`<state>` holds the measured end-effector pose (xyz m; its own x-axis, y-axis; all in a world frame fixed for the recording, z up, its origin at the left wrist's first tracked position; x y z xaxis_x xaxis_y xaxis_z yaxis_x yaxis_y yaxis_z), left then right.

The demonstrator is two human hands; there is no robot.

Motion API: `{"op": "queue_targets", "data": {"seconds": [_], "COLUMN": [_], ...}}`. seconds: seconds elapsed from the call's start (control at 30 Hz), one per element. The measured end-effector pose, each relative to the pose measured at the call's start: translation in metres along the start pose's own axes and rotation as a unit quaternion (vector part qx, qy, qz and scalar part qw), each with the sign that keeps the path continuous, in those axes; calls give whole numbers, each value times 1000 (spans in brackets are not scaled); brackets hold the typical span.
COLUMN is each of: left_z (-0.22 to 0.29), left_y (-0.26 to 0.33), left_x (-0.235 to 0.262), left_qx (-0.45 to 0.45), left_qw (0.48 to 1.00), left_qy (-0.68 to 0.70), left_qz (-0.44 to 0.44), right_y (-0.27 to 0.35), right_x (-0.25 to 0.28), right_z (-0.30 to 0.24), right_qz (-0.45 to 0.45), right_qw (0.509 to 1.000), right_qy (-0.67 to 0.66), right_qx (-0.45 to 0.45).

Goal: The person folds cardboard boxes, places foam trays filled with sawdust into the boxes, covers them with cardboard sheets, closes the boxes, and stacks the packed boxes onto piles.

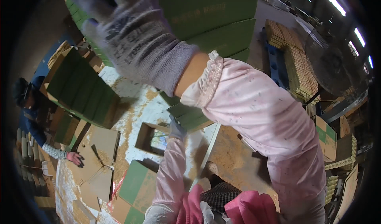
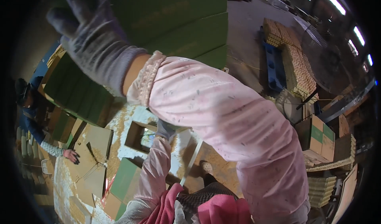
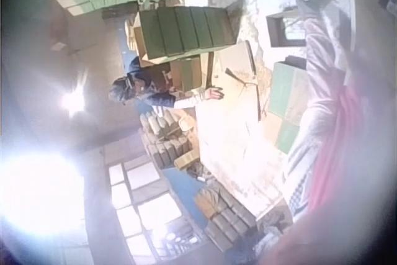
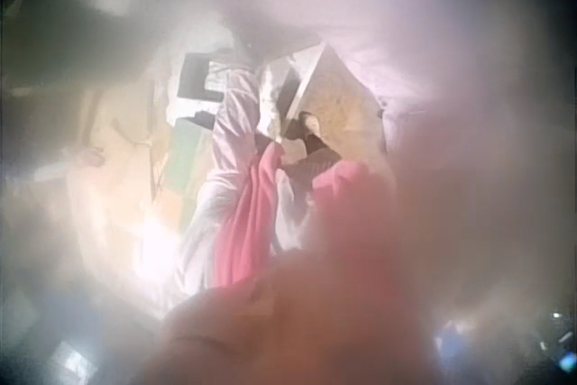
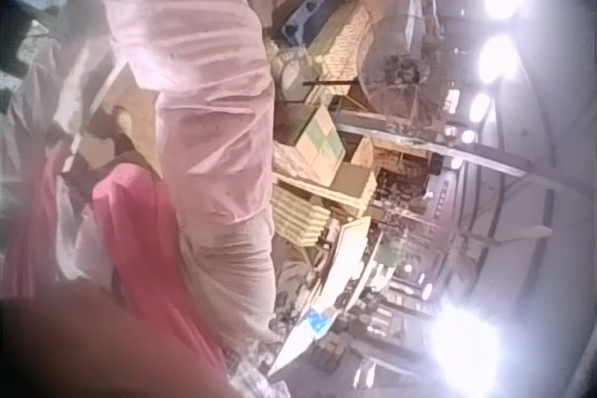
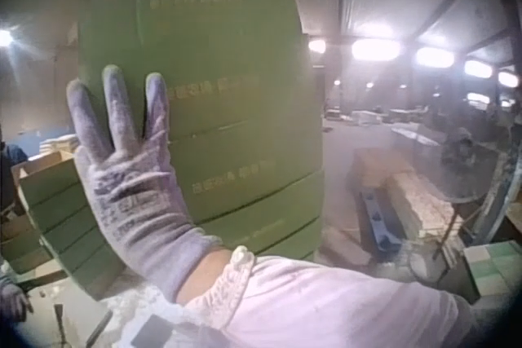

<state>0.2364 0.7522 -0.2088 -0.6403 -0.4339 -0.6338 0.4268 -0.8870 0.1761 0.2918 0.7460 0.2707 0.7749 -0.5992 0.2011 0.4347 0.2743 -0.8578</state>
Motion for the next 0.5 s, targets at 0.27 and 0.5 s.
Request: {"op": "queue_targets", "data": {"seconds": [0.27,0.5], "left_z": [-55,-52], "left_y": [20,54], "left_x": [-32,-109], "left_qx": [-64,163], "left_qw": [996,965], "left_qy": [-52,162], "left_qz": [-40,127], "right_y": [42,71], "right_x": [35,80], "right_z": [50,99], "right_qz": [-31,23], "right_qw": [993,977], "right_qy": [-59,-192], "right_qx": [99,-85]}}
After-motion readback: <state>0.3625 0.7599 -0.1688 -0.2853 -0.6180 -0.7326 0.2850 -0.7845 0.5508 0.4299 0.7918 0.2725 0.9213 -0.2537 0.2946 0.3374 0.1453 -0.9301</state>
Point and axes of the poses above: each hand's wrist, its own y-axis away from the middle knuckle, its own x-axis out of the back of the hand, z = x × y, the point moved 2 cm from there along -y, towards the middle knuckle, and after that the axes turned 3 degrees about -y, right-handed, at the moved point
